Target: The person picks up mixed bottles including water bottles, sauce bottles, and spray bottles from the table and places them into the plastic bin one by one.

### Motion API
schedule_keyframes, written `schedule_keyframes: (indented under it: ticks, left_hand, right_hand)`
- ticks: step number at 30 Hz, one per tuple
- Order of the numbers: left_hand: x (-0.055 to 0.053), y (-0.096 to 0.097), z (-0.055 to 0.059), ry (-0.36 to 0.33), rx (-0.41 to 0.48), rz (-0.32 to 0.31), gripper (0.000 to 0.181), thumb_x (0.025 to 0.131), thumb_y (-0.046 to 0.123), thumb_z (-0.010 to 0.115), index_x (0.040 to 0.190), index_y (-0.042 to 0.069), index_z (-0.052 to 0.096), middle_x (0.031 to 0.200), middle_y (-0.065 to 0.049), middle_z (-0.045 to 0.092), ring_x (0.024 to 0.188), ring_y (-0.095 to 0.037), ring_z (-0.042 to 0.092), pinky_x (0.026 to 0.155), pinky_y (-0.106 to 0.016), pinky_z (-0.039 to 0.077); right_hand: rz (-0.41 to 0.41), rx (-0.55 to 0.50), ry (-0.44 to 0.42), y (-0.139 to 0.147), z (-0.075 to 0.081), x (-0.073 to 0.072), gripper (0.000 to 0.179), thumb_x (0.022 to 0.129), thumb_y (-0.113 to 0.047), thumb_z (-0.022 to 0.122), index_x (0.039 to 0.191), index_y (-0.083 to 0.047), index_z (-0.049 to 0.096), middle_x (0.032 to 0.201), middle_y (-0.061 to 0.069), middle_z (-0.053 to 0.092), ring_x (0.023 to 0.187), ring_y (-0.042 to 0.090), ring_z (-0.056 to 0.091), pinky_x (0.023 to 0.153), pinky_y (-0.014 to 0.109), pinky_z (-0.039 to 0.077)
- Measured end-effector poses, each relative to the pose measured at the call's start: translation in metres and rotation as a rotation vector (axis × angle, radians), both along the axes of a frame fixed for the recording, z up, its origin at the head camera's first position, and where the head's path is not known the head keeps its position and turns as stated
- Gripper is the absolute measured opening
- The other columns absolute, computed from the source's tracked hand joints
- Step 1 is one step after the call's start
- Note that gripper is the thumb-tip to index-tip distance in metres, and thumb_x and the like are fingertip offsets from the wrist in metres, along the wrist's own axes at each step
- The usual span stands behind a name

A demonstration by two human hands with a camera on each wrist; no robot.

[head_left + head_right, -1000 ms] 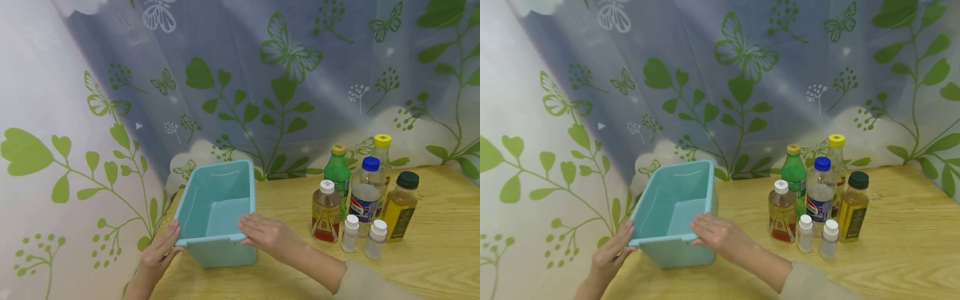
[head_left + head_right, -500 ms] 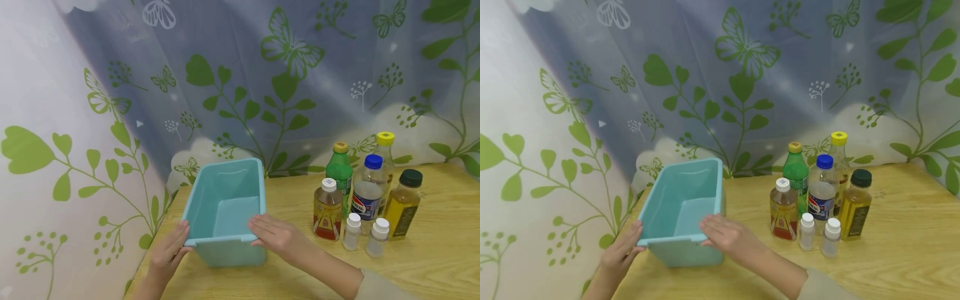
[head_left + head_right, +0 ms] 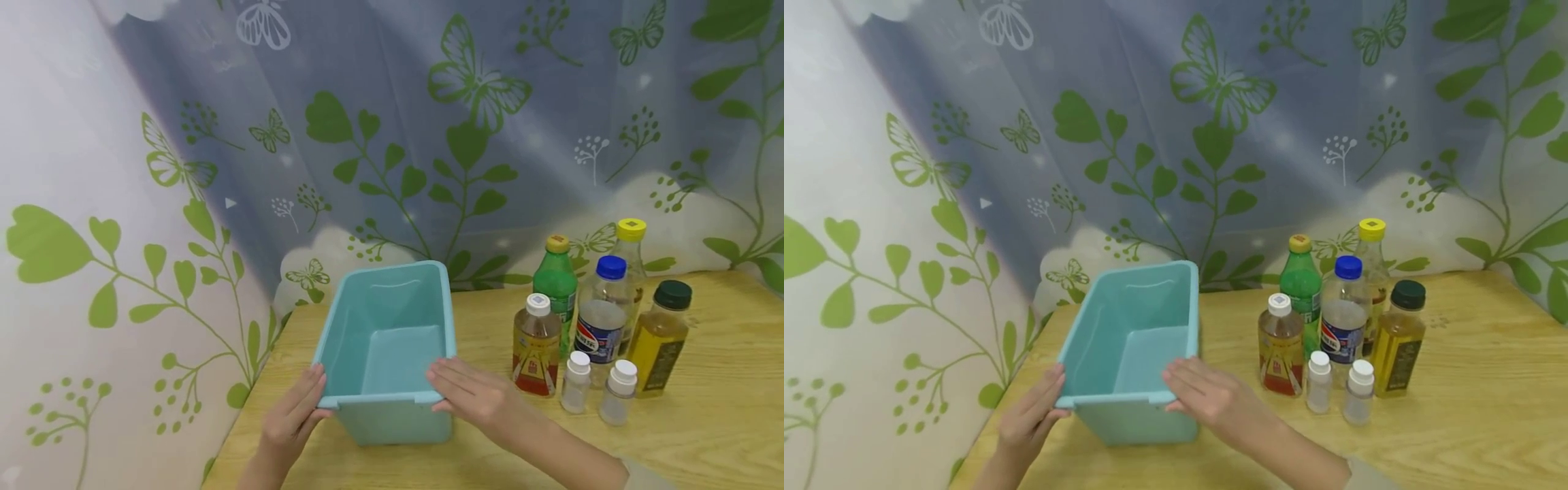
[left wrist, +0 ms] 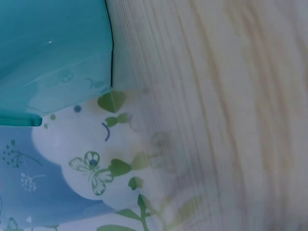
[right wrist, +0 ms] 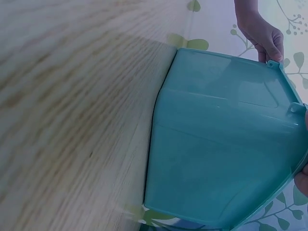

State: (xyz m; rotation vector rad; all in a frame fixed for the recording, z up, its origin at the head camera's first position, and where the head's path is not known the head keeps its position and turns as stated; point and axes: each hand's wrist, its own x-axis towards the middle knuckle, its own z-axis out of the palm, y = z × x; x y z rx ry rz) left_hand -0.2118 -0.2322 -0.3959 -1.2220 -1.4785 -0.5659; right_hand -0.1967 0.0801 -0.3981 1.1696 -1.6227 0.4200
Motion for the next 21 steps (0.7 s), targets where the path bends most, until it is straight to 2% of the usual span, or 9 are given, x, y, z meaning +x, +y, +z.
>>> schedule_keyframes:
  ticks: [8, 17, 21]
  left_hand:
    - [-0.006, 0.016, 0.002, 0.022, -0.011, -0.018, 0.037, 0.090, 0.019, 0.062, 0.096, -0.017, 0.066, 0.099, -0.031, 0.066, 0.105, -0.034, 0.065, 0.093, -0.033, 0.053]
    - [-0.011, 0.030, -0.007, 0.048, 0.019, -0.015, 0.038, 0.089, 0.021, 0.063, 0.093, -0.017, 0.067, 0.099, -0.029, 0.067, 0.104, -0.032, 0.065, 0.092, -0.033, 0.053]
    - [-0.012, 0.033, -0.007, 0.057, 0.040, -0.011, 0.038, 0.089, 0.021, 0.063, 0.093, -0.016, 0.068, 0.099, -0.029, 0.067, 0.104, -0.031, 0.065, 0.091, -0.031, 0.053]
  right_hand:
    - [-0.005, -0.057, 0.007, 0.013, 0.002, 0.003, 0.036, 0.097, -0.031, 0.053, 0.103, 0.001, 0.070, 0.099, 0.012, 0.072, 0.086, 0.025, 0.071, 0.074, 0.030, 0.059]
    - [-0.013, -0.036, 0.011, 0.028, 0.002, 0.006, 0.036, 0.097, -0.028, 0.053, 0.105, 0.003, 0.069, 0.103, 0.015, 0.071, 0.088, 0.028, 0.070, 0.078, 0.029, 0.058]
    - [-0.023, -0.033, 0.009, 0.031, 0.002, 0.006, 0.036, 0.097, -0.028, 0.053, 0.105, 0.003, 0.069, 0.102, 0.015, 0.071, 0.088, 0.028, 0.070, 0.078, 0.028, 0.058]
